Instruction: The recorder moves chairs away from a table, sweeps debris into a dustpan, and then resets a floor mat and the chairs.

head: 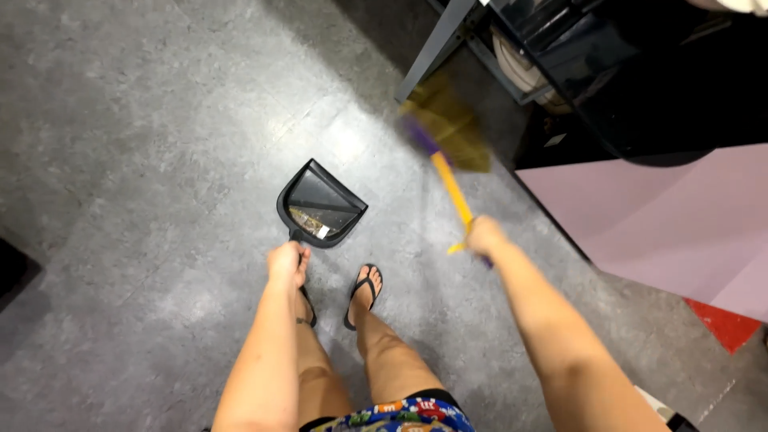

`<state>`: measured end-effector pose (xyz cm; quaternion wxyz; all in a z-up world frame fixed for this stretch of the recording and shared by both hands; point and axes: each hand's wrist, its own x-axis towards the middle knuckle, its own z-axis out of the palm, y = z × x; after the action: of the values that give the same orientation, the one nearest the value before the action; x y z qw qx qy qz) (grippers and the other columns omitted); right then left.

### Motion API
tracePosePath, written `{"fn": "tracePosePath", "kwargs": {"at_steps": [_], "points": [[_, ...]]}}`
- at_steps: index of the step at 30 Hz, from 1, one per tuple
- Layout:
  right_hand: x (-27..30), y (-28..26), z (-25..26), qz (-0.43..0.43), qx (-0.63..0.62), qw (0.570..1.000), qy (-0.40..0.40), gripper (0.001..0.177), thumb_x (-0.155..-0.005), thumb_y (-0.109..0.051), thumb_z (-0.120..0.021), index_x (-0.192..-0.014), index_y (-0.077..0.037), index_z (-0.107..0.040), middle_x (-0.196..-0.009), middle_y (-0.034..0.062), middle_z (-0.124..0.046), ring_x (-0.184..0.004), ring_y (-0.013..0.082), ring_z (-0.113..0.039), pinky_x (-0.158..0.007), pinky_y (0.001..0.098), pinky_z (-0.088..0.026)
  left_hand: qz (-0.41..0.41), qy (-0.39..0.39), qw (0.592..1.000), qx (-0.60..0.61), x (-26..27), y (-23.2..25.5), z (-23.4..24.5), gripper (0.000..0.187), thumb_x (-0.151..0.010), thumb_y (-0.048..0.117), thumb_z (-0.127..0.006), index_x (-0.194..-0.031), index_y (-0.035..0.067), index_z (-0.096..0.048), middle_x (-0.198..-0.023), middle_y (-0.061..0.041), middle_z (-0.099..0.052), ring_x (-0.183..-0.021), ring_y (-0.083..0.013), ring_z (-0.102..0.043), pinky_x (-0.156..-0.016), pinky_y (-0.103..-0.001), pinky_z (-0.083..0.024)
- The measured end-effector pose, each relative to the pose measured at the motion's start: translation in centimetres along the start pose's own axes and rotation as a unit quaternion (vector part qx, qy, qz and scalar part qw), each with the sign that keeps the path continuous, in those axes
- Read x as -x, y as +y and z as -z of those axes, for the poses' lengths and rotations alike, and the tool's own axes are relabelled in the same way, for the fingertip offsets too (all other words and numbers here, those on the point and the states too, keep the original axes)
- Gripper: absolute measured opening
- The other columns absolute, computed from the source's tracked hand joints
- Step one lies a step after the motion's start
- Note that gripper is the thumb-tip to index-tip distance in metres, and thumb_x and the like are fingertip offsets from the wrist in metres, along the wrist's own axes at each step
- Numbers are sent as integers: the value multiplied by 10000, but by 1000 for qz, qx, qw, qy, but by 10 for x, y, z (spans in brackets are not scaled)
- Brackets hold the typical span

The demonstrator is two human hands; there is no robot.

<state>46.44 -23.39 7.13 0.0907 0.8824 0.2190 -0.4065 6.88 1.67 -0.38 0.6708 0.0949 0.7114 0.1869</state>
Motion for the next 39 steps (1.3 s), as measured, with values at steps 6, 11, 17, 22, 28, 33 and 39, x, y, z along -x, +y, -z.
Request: {"fn": "tracePosePath", "kwargs": {"at_steps": [6, 11, 17, 22, 28, 33, 39], "points": [[155, 2, -3, 134, 36, 981, -133, 498, -785, -96, -628, -1282, -119, -654, -920, 211, -712, -875, 379, -700, -760, 466, -556, 9, -3, 1000, -5, -9, 7, 8, 242, -779, -132, -537, -1018, -109, -567, -1052, -224, -584, -748, -269, -636, -622, -308, -576], [233, 41, 33, 98, 4, 982, -163, 610, -796, -146, -686, -1399, -191, -604, -875, 181, -758, -811, 294, -758, -763, 408, -587, 24, -11, 1000, 9, -2, 10, 33, 279, -777, -144, -527, -1050, -97, -551, -1105, -234, -558, -777, -292, -641, -639, -311, -594], [284, 85, 74, 22, 24, 997, -75, 628, -826, -258, -743, -1428, -250, -566, -1013, 146, -784, -942, 284, -781, -875, 381, -600, 17, -32, 999, 22, 17, 0, 67, 461, -766, -164, -523, -1210, -37, -521, -1135, -205, -539, -808, -282, -644, -663, -307, -596], [223, 139, 79, -16, 97, 995, 17, 651, -799, -194, -736, -1434, -195, -594, -1091, 183, -775, -1024, 329, -754, -932, 408, -588, 4, -55, 997, 47, 23, 6, 105, 532, -774, -168, -508, -1290, -38, -495, -1057, -195, -565, -794, -260, -655, -671, -309, -598], [101, 83, 16, -103, -42, 994, 23, 390, -836, -301, -718, -959, 63, -785, -754, 205, -762, -641, 316, -739, -630, 465, -580, -3, -38, 999, -16, 19, 41, 155, 555, -792, -156, -505, -1331, -25, -485, -1003, -190, -609, -758, -236, -673, -652, -292, -574], [57, -25, -159, -12, -95, 995, -33, 242, -836, -230, -749, -901, 3, -752, -787, 197, -756, -721, 307, -764, -644, 443, -602, -45, -28, 990, -133, -14, 38, 153, 652, -814, -116, -538, -1456, -16, -476, -993, -143, -614, -715, -177, -653, -629, -263, -596], [201, -126, -116, 119, -43, 978, -167, 318, -767, -128, -706, -1064, -21, -738, -770, 182, -708, -668, 279, -704, -616, 407, -568, -98, -1, 981, -165, -23, 31, 109, 692, -821, -104, -502, -1506, -31, -439, -984, -181, -675, -612, -178, -621, -533, -299, -522]]}}
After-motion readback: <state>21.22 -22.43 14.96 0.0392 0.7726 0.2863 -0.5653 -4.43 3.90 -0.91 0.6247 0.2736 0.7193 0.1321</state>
